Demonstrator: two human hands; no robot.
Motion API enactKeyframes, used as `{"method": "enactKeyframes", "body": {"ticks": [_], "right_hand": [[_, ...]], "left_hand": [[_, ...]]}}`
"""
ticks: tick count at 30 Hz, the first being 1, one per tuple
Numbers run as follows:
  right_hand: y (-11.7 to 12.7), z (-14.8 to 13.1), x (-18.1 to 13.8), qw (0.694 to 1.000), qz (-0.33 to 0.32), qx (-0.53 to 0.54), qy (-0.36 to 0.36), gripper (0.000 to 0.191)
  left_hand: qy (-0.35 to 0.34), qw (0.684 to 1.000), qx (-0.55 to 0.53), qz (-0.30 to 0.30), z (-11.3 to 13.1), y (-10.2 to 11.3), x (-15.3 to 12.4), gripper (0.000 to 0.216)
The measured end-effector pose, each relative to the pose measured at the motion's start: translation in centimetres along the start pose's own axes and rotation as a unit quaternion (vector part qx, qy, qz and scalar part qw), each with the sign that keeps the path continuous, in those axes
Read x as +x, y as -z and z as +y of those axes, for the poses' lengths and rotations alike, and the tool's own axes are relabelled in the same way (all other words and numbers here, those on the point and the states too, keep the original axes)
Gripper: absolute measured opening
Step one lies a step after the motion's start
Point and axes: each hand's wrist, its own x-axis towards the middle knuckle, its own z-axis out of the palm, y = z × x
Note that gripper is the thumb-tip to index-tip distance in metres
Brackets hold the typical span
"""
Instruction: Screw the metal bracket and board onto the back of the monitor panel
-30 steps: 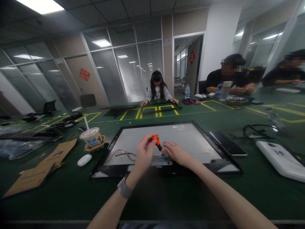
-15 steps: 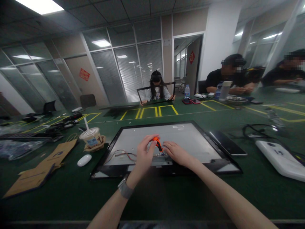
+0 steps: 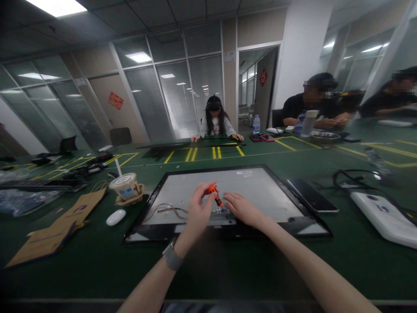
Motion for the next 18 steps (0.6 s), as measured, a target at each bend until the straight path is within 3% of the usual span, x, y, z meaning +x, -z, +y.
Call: {"method": "enactKeyframes", "body": {"ticks": [10, 18], "right_hand": [[-0.11, 0.15, 0.03, 1.000, -0.014, -0.013, -0.014, 0.042], [0.12, -0.13, 0.02, 1.000, -0.015, -0.018, -0.021, 0.043]], "left_hand": [[-0.011, 0.999, 0.048, 0.017, 0.20, -0.18, -0.28, 0.019], [0.011, 1.000, -0.013, -0.017, 0.06, -0.02, -0.12, 0.027]]}}
